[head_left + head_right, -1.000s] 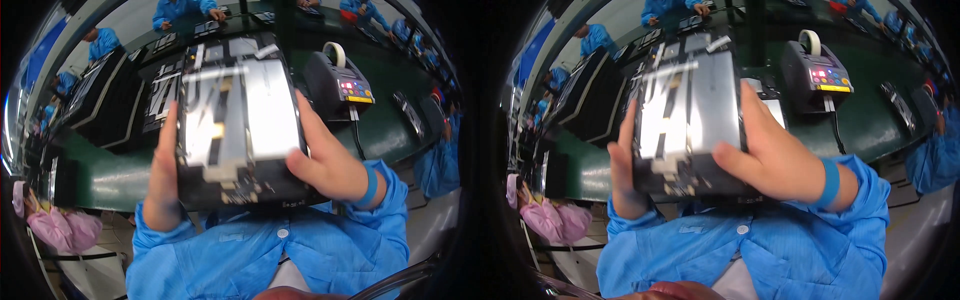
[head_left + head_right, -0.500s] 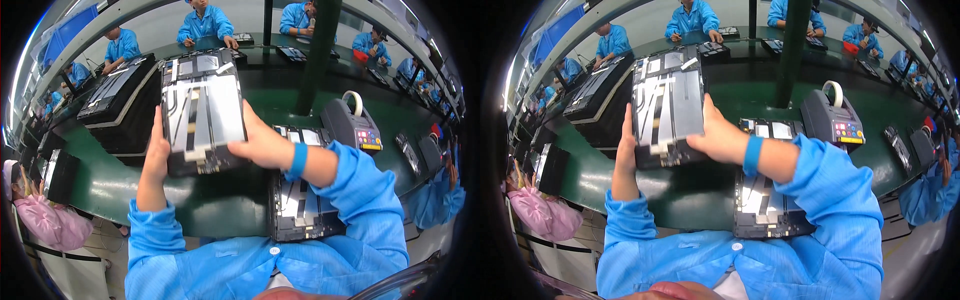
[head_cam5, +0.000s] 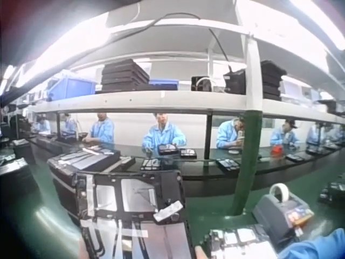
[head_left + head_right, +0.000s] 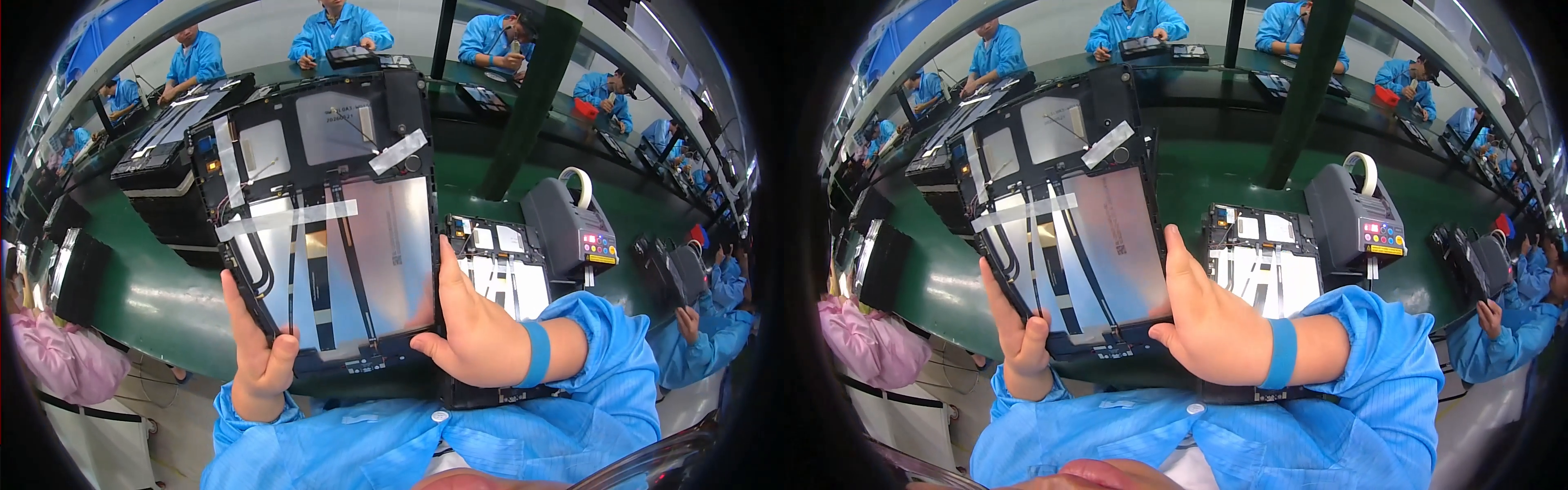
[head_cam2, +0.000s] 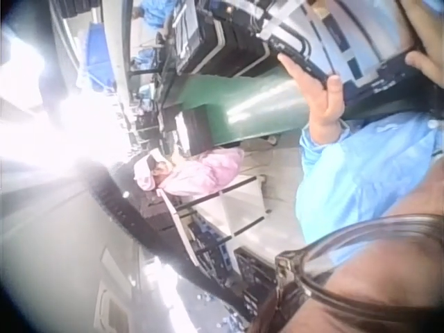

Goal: Applying adhesive tape strips and managing ribbon cables during the assembly of tablet screens on a factory production line.

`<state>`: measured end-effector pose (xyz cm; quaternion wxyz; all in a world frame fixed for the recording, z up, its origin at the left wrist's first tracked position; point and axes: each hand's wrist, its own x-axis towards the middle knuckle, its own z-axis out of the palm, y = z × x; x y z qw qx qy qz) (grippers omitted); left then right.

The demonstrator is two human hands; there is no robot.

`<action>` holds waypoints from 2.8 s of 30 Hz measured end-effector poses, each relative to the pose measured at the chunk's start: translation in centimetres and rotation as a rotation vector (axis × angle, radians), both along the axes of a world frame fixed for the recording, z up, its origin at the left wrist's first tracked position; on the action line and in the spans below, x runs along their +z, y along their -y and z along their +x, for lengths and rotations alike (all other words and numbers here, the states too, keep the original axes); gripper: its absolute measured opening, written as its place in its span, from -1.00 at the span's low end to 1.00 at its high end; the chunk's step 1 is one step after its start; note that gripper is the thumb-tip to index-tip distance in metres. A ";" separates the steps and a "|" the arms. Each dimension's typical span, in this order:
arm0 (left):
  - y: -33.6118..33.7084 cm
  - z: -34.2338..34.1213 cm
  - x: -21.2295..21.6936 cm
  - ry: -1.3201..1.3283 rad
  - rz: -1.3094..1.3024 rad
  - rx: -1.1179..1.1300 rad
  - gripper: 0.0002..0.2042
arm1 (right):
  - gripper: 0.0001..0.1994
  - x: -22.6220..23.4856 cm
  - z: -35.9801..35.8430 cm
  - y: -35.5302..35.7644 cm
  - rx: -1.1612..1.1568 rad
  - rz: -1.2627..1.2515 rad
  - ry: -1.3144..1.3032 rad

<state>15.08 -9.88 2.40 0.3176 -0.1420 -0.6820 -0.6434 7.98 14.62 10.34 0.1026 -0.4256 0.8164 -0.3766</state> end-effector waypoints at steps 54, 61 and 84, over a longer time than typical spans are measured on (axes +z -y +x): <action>-2.2 7.2 0.7 -0.257 -0.437 -0.067 -0.23 | -0.77 3.0 0.0 -6.3 -0.195 -0.186 -1.308; -2.5 7.2 1.1 -0.235 -0.425 -0.101 -0.23 | -0.77 3.0 -0.1 -6.8 -0.155 -0.193 -1.271; -2.9 7.5 1.0 -0.191 -0.468 -0.064 -0.27 | -0.89 1.6 0.6 -5.5 -0.371 -0.421 -0.734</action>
